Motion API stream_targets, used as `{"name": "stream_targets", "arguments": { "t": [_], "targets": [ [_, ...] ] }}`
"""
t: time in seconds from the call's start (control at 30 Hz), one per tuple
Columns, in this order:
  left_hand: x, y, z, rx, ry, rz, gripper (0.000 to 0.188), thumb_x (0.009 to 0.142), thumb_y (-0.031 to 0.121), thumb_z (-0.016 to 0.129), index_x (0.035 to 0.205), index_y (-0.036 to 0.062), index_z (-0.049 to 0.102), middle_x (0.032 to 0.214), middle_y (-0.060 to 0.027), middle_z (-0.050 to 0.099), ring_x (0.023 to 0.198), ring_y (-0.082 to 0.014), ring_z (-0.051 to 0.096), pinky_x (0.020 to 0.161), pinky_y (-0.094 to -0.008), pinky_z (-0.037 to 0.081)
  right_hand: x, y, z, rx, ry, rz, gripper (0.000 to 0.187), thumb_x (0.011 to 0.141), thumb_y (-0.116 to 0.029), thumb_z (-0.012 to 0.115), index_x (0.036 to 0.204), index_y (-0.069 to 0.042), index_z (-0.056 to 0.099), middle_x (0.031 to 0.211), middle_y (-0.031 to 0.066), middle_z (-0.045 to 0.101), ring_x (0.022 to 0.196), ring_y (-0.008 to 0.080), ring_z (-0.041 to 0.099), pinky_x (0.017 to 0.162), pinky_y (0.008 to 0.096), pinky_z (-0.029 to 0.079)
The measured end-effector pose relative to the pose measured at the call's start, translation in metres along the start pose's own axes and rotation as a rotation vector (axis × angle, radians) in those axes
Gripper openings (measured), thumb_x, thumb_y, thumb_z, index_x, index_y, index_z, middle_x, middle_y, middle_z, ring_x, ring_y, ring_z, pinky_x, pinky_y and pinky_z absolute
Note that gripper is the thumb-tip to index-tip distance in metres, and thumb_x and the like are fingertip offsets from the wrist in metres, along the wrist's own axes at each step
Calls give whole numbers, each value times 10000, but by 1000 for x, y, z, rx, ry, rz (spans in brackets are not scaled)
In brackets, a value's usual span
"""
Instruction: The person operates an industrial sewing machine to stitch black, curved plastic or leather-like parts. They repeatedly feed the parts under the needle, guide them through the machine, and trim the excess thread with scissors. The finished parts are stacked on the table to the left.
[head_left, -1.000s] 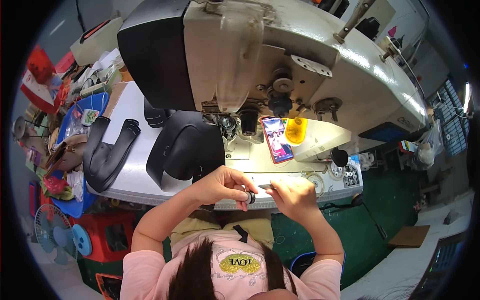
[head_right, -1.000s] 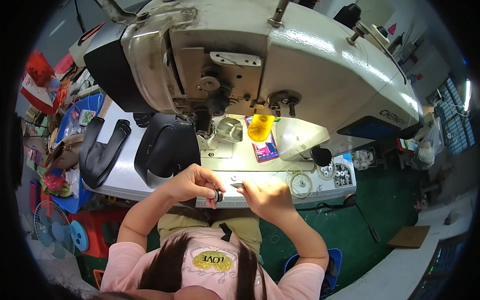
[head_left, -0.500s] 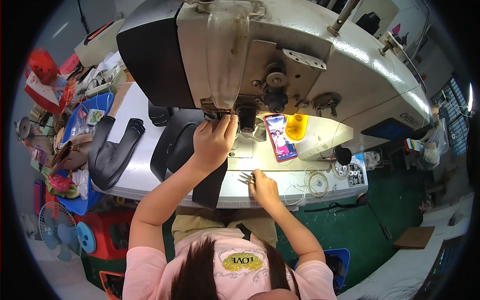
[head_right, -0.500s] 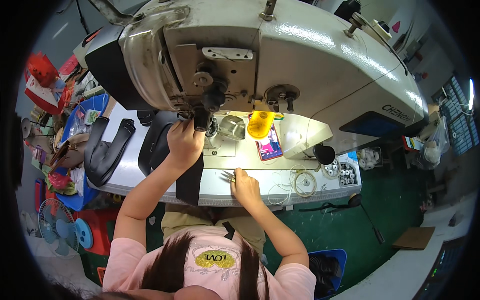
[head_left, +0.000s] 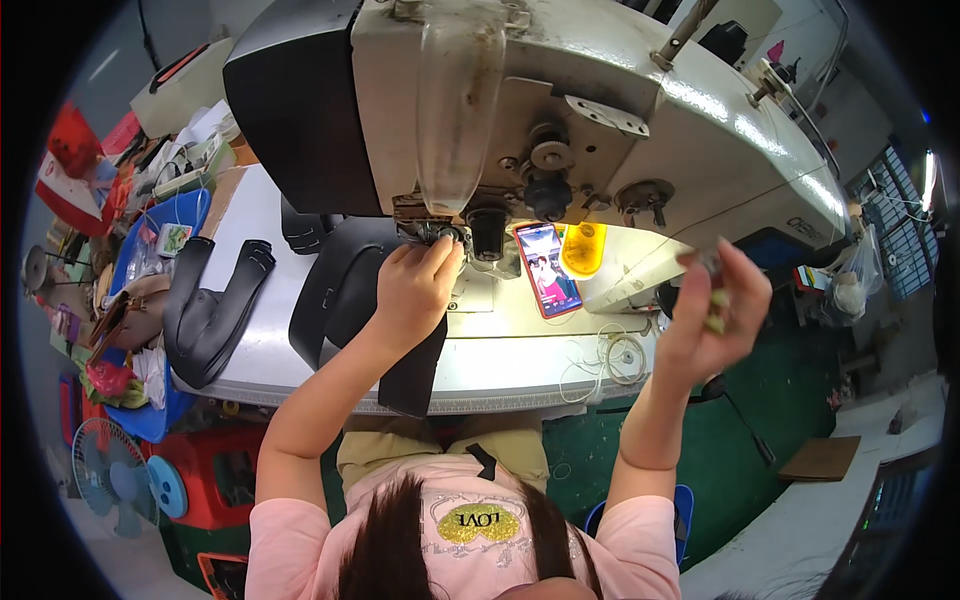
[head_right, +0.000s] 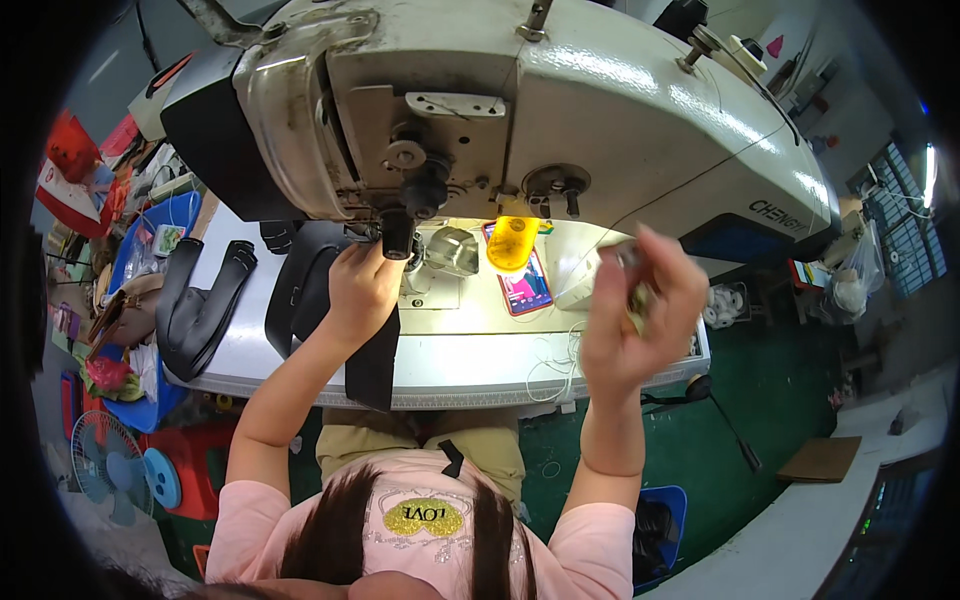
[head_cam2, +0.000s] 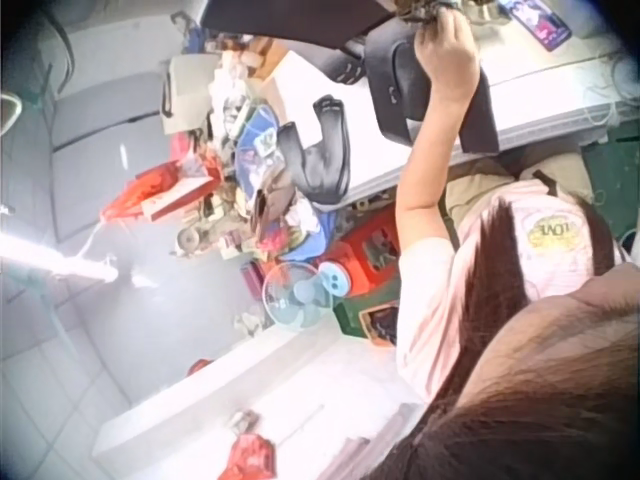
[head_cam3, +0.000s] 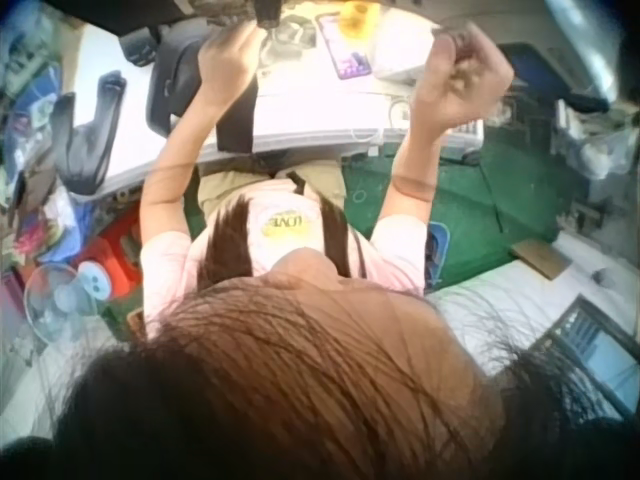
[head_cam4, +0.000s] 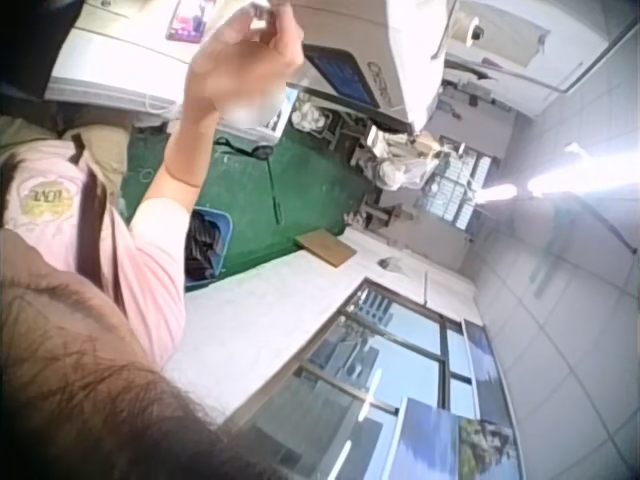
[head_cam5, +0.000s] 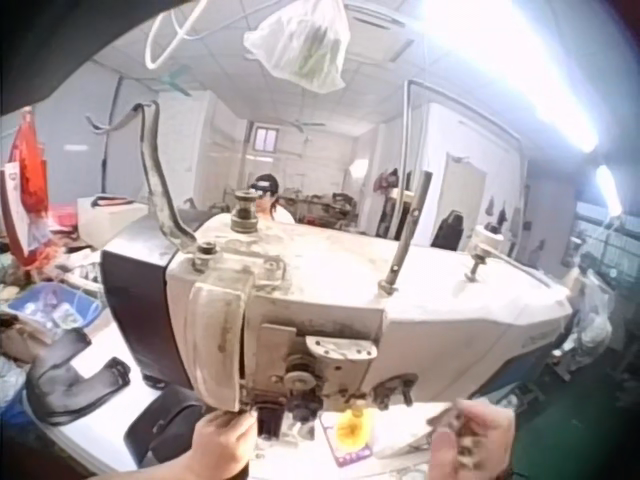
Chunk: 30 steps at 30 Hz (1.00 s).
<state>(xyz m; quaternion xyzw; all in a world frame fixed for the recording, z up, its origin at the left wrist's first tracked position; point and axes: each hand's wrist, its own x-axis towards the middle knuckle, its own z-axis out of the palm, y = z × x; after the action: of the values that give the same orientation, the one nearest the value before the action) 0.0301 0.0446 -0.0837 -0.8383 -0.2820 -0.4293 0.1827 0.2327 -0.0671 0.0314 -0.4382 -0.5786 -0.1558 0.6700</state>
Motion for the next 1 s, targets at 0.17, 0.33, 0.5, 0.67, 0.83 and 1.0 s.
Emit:
{"name": "stream_targets", "arguments": {
  "t": [0.17,0.33,0.5,0.67,0.83,1.0],
  "targets": [
    [0,8,-11,-109,-3,-61,195,650,43,624,836,4,581,919,-80,563,580,-161,511,544,-283,410,1,9,12,7,-130,33,236,753,18,610,960,37,498,785,64,563,625,51,497,548,144,380],
    [-25,4,-34,-291,137,-164,229,609,-69,624,825,3,598,956,-130,574,629,-211,513,573,-295,413,1,6,19,26,-72,60,224,739,10,633,927,34,514,732,30,539,620,49,479,559,154,366],
    [-31,-11,-39,-219,164,-404,190,691,-30,585,879,-1,582,989,-129,551,912,-294,504,803,-355,395,-5,19,43,73,121,85,293,690,9,692,912,43,504,780,69,575,647,74,530,583,169,420],
    [-24,-14,-50,-211,13,-420,217,699,7,601,914,20,583,1059,-123,524,1025,-304,459,875,-374,364,12,19,21,-162,185,-106,298,731,-134,690,912,20,510,835,65,548,657,69,491,556,190,419],
    [-18,-11,-47,-285,48,-515,245,695,38,620,934,22,568,1064,-126,515,1033,-307,452,878,-370,357,70,-3,6,470,301,131,557,826,-321,559,1175,69,371,1019,171,565,377,19,267,348,149,186],
    [-16,0,-50,-259,41,-481,254,680,44,632,927,34,572,1063,-118,517,1040,-306,446,882,-373,352,27,-6,8,664,174,258,375,851,-132,516,1160,43,397,545,9,470,390,21,298,360,162,200]
  ]
}}
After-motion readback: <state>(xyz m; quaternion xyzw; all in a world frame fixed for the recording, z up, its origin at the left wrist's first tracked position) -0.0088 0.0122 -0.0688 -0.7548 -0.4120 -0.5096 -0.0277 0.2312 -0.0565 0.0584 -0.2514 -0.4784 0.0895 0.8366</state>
